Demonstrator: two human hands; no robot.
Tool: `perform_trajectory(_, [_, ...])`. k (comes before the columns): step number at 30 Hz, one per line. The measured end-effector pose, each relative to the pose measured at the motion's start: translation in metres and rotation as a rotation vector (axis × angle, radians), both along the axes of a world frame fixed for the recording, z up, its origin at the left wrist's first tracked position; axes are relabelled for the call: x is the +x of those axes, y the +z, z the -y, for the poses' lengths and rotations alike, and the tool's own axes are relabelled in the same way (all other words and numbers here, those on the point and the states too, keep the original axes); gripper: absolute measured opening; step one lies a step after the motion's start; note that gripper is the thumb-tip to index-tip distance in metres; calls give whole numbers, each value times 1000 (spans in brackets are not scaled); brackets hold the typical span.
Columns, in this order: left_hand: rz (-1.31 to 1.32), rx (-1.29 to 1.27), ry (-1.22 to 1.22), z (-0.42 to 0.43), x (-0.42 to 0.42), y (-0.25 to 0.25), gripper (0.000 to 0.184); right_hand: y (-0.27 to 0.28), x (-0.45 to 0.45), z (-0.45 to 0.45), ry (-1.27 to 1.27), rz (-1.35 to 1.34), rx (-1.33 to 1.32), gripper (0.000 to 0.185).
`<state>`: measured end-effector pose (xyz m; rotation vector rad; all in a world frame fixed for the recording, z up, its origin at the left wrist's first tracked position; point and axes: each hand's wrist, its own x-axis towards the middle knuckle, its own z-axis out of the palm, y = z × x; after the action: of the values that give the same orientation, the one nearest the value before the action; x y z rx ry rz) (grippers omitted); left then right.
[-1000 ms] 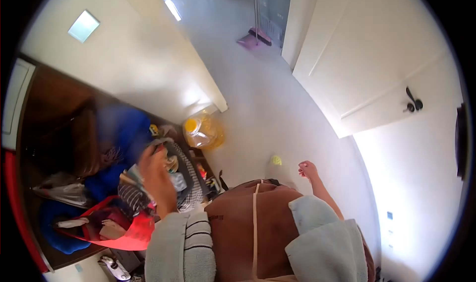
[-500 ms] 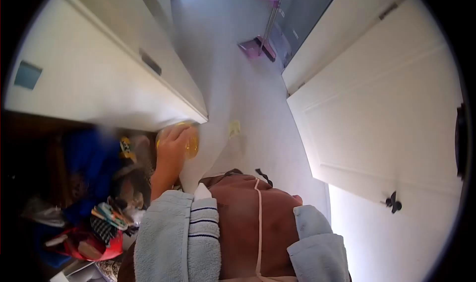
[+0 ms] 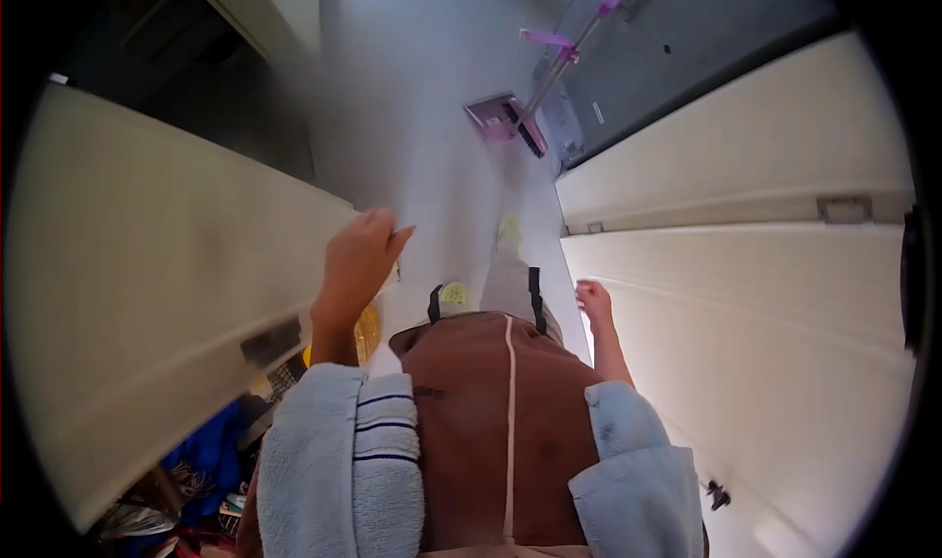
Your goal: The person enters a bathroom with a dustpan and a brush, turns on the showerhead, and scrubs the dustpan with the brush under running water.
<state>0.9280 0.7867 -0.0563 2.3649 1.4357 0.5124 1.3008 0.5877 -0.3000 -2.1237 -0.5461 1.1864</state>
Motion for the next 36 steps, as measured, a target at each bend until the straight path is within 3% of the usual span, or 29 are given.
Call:
perform_trajectory(4, [-62, 47, 191, -51, -10, -27, 24, -44, 66, -164, 192, 286, 189, 26])
perform_trajectory(8, [-189, -161, 400, -90, -2, -46, 29, -25, 104, -364, 41, 118, 341, 48])
perform_trajectory(11, [-193, -256, 438, -102, 16, -46, 27, -8, 113, -458, -10, 217, 242, 64])
perform_trajectory(14, [-100, -420, 502, -149, 34, -34, 21, -123, 177, -540, 33, 202, 454, 68])
perform_trajectory(17, [-124, -425, 571, -173, 36, -34, 24, -29, 143, -565, 169, -123, 191, 65])
perform_trajectory(18, [-149, -458, 597, -182, 39, -31, 24, -41, 149, -575, 183, -306, 218, 54])
perform_trajectory(19, [-171, -491, 618, -186, 37, -31, 24, -48, 146, -580, 348, -259, 224, 41])
perform_trajectory(21, [-169, -585, 632, -188, 29, -39, 26, -44, 126, -576, 528, -322, 416, 32])
perform_trajectory(24, [-202, -771, 610, -222, 26, -43, 27, -28, 82, -620, 396, -468, 311, 25])
perform_trajectory(31, [-38, -720, 468, -351, -22, -117, 30, 117, -90, -742, 622, -184, 204, 28])
perform_trajectory(33, [-17, -834, 385, -406, -49, -121, 37, 149, -147, -764, 738, -243, 205, 22])
perform_trajectory(36, [301, -612, 436, -456, -74, -148, 49, 180, -229, -790, 958, -357, 245, 22])
